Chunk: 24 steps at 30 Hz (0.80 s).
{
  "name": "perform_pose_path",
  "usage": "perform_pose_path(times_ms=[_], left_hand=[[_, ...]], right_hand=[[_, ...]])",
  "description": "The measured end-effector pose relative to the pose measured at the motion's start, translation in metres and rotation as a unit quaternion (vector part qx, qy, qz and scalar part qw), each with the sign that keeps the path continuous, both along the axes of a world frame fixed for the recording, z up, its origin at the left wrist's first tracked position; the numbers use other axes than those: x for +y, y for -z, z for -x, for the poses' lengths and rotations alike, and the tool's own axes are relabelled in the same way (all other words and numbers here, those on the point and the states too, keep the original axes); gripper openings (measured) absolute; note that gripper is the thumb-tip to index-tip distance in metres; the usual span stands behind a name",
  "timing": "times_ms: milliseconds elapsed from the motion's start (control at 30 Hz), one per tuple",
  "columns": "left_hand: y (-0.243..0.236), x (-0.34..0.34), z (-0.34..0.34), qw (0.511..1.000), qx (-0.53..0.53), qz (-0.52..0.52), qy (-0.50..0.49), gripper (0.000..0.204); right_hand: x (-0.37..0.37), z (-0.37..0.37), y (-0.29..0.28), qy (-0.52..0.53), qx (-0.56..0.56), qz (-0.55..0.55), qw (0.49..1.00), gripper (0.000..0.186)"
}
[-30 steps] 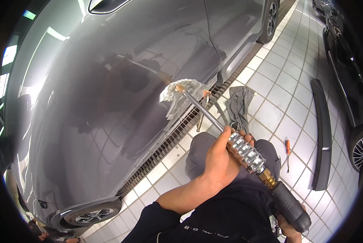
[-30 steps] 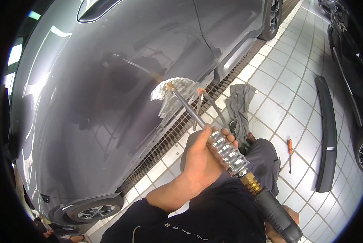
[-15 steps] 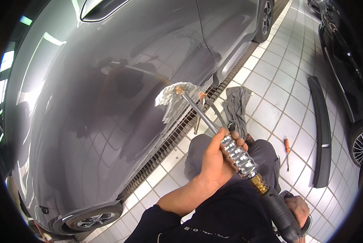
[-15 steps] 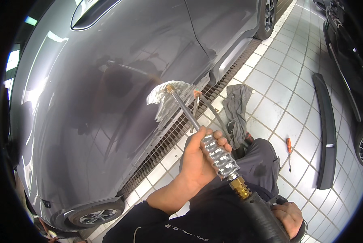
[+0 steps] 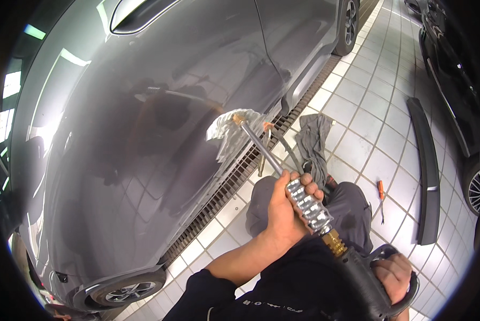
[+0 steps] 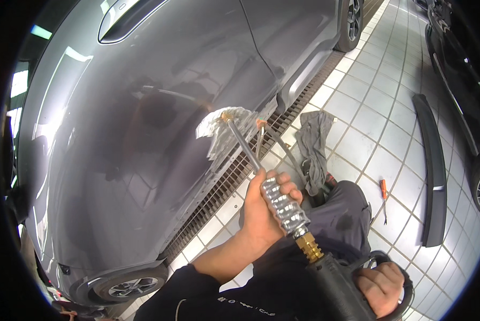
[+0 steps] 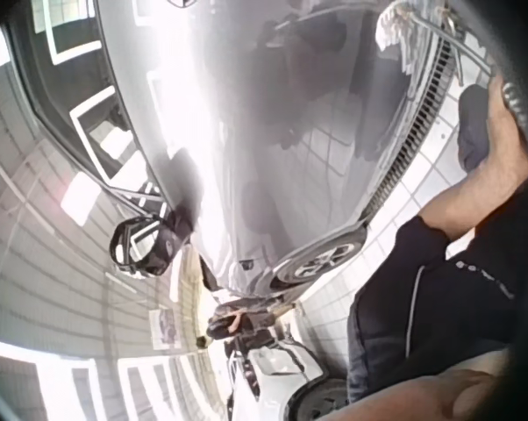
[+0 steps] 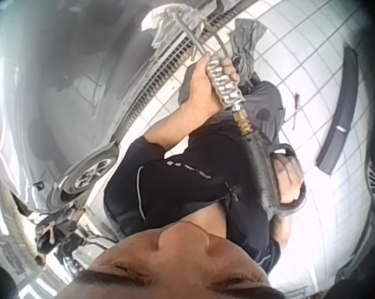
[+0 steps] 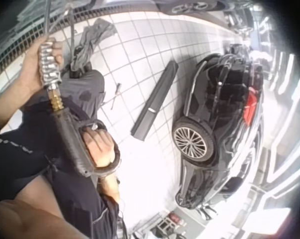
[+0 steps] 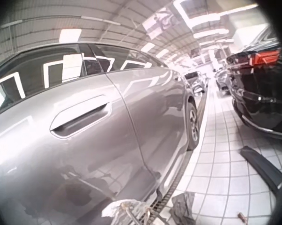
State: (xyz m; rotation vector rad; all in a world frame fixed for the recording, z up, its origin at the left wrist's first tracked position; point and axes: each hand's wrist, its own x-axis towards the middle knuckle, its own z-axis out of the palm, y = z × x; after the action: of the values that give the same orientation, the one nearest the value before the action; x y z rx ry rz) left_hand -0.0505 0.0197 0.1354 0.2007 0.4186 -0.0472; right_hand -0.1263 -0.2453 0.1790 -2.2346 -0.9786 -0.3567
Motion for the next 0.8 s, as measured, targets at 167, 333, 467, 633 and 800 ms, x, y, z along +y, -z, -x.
perform_pose_path(times_ms=[167, 333, 467, 633, 800], left_hand=[[-0.007, -0.006, -0.007, 0.998, 0.009, -0.053, 0.037, 0.027], [-0.01, -0.01, -0.009, 0.996, 0.011, -0.072, 0.059, 0.023], [-0.001, -0.013, -0.008, 0.996, 0.019, -0.056, 0.063, 0.021], [-0.002, -0.01, -0.007, 0.997, 0.021, -0.048, 0.059, 0.02], [-0.012, -0.005, -0.008, 0.996, 0.015, -0.076, 0.04, 0.018]], right_hand=[[-0.014, 0.016, 0.025, 0.075, 0.092, -0.014, 0.993, 0.023], [-0.018, 0.041, 0.046, 0.233, 0.347, -0.136, 0.899, 0.016], [-0.03, 0.031, 0.054, 0.14, 0.229, -0.095, 0.958, 0.019], [-0.033, 0.023, 0.063, 0.083, 0.185, -0.131, 0.97, 0.022], [-0.024, 0.008, 0.044, 0.063, 0.152, -0.115, 0.98, 0.023]])
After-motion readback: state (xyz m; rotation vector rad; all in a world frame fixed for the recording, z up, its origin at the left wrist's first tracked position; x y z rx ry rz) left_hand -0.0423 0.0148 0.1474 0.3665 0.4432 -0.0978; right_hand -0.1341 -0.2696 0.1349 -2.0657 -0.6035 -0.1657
